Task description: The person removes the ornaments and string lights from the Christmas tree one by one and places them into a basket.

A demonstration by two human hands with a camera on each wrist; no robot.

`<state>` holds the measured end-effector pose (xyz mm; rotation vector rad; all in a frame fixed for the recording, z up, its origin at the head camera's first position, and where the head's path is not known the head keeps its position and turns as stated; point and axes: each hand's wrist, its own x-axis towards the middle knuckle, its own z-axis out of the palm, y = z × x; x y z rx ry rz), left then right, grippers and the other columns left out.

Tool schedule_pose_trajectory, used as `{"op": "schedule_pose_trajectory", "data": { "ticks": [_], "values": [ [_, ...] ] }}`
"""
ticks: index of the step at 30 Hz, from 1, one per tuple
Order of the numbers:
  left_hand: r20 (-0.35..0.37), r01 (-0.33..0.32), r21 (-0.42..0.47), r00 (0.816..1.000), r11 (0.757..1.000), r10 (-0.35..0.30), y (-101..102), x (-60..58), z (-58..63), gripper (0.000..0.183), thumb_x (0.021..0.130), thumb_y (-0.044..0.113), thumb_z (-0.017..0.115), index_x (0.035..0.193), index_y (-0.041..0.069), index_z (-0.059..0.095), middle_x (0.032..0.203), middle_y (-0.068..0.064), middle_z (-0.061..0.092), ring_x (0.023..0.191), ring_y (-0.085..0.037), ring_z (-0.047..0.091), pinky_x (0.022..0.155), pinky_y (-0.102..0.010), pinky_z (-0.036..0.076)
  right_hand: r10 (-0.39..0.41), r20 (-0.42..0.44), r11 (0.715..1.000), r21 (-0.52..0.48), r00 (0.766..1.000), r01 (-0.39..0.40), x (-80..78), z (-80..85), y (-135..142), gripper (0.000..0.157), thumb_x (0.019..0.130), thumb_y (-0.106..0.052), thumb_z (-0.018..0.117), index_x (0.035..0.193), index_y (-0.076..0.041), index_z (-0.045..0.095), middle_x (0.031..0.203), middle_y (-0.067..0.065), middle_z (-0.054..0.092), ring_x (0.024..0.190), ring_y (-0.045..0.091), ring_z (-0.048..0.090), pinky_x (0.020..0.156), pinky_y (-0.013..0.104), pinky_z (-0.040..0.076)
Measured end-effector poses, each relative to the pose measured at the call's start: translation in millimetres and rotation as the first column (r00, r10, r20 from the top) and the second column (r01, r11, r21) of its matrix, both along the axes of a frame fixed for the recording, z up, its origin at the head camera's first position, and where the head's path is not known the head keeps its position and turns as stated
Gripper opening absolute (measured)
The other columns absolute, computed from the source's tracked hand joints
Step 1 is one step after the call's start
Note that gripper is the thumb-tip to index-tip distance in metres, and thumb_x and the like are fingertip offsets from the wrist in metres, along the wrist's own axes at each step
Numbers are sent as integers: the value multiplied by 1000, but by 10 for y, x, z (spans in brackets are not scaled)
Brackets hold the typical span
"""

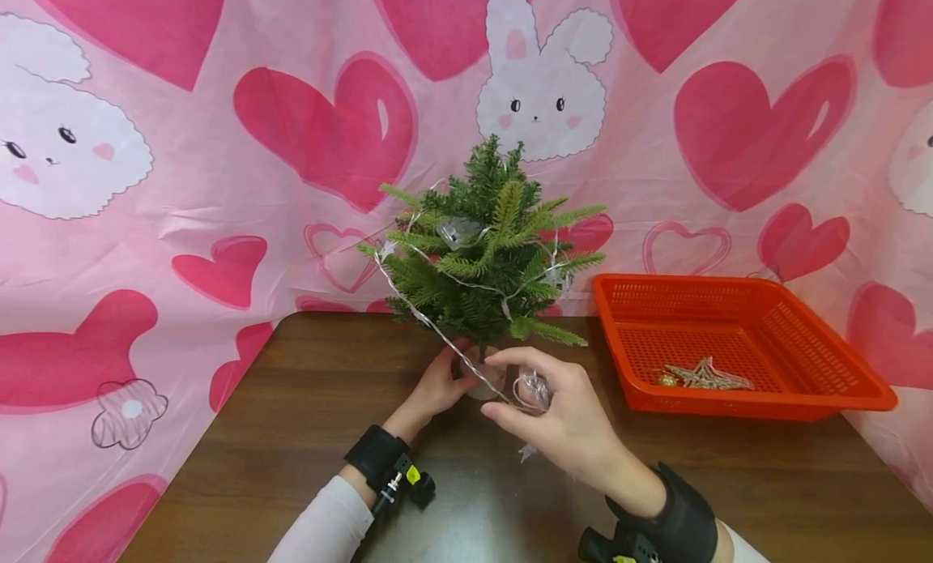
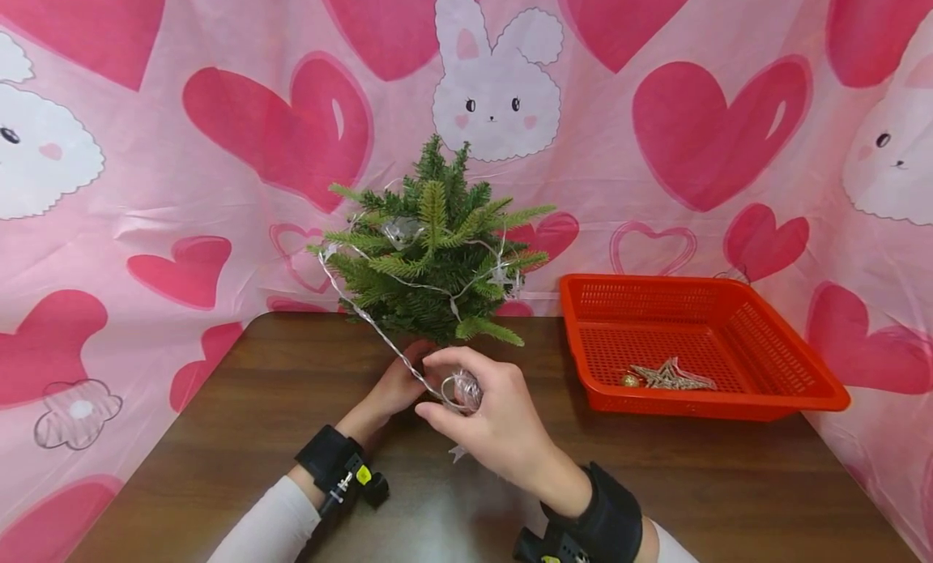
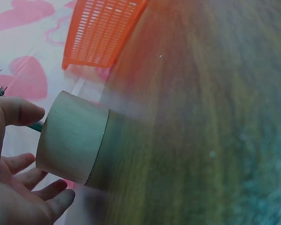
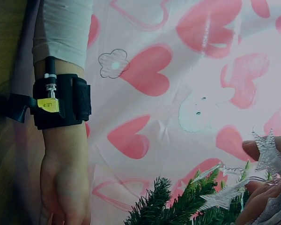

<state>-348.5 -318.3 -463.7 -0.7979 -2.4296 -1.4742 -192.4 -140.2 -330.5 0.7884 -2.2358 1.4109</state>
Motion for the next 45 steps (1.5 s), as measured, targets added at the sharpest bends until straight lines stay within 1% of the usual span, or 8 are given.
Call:
{"op": "schedule_pose_trajectory", "data": {
  "ticks": [3, 7, 11, 17, 20, 26, 37, 45],
  "values": [
    [53, 6, -2, 999, 1000, -5, -5, -2, 8, 54, 79, 11, 73, 127, 0, 50, 124, -18, 56, 115, -32, 52, 95, -48, 41, -3, 82, 1000, 31, 997, 1, -24, -2, -1, 38, 76, -27, 79, 111, -27, 64, 99, -6, 68, 72, 10, 64, 63, 26, 53],
    [115, 1, 9, 993, 1000, -2, -5, 4, 18, 55, 80, 10, 72, 129, 2, 49, 128, -17, 55, 118, -31, 50, 97, -48, 40, -2, 136, 996, 85, 991, -10, -52, -11, -5, 35, 77, -28, 77, 110, -25, 66, 91, -6, 68, 65, 6, 62, 58, 25, 52],
    [134, -7, 12, 991, 1000, 6, 3, 5, 15, 58, 79, 8, 72, 131, 1, 48, 130, -18, 53, 121, -32, 48, 99, -49, 38, -7, 139, 988, 153, 990, -14, -69, -32, -10, 31, 79, -28, 76, 108, -23, 68, 73, -10, 64, 58, 2, 56, 54, 22, 48],
    [158, -9, 19, 987, 1000, 6, 7, -1, -8, 60, 77, 6, 71, 132, 6, 48, 128, -15, 55, 115, -30, 52, 91, -42, 44, 23, 152, 974, 218, 988, -56, -95, -65, -18, 16, 81, -28, 73, 97, -26, 70, 84, -12, 68, 68, 1, 59, 62, 22, 50],
    [160, -21, 7, 987, 1000, 20, 8, 1, -9, 61, 76, 11, 74, 132, 6, 48, 128, -14, 55, 113, -29, 53, 89, -39, 44, 22, 141, 974, 222, 990, -53, -102, -66, -23, 7, 82, -31, 72, 89, -29, 70, 78, -15, 67, 66, 2, 58, 61, 22, 49],
    [168, -29, 7, 985, 1000, 28, 19, 32, 25, 59, 75, 13, 75, 129, 8, 51, 127, -12, 55, 113, -28, 52, 90, -42, 42, 32, 98, 979, 196, 995, -51, -110, -73, -25, 5, 85, -34, 68, 83, -30, 68, 67, -14, 59, 59, 4, 51, 54, 22, 44],
    [224, -67, 28, 973, 997, 58, 40, 86, 58, 59, 74, 8, 73, 128, 6, 51, 127, -13, 55, 115, -29, 50, 94, -45, 40, 88, 15, 991, 100, 996, -89, -100, -48, -32, 20, 89, -20, 65, 70, -26, 59, 75, -9, 51, 67, 8, 49, 58, 23, 41],
    [179, -95, -14, 979, 995, 96, 48, 63, 62, 53, 75, 17, 75, 123, 4, 54, 125, -14, 56, 117, -31, 51, 97, -47, 40, 76, -40, 997, -7, 996, -77, -120, -27, -21, 32, 87, -15, 66, 61, -22, 49, 80, -7, 50, 71, 10, 50, 57, 25, 42]
  ]
}}
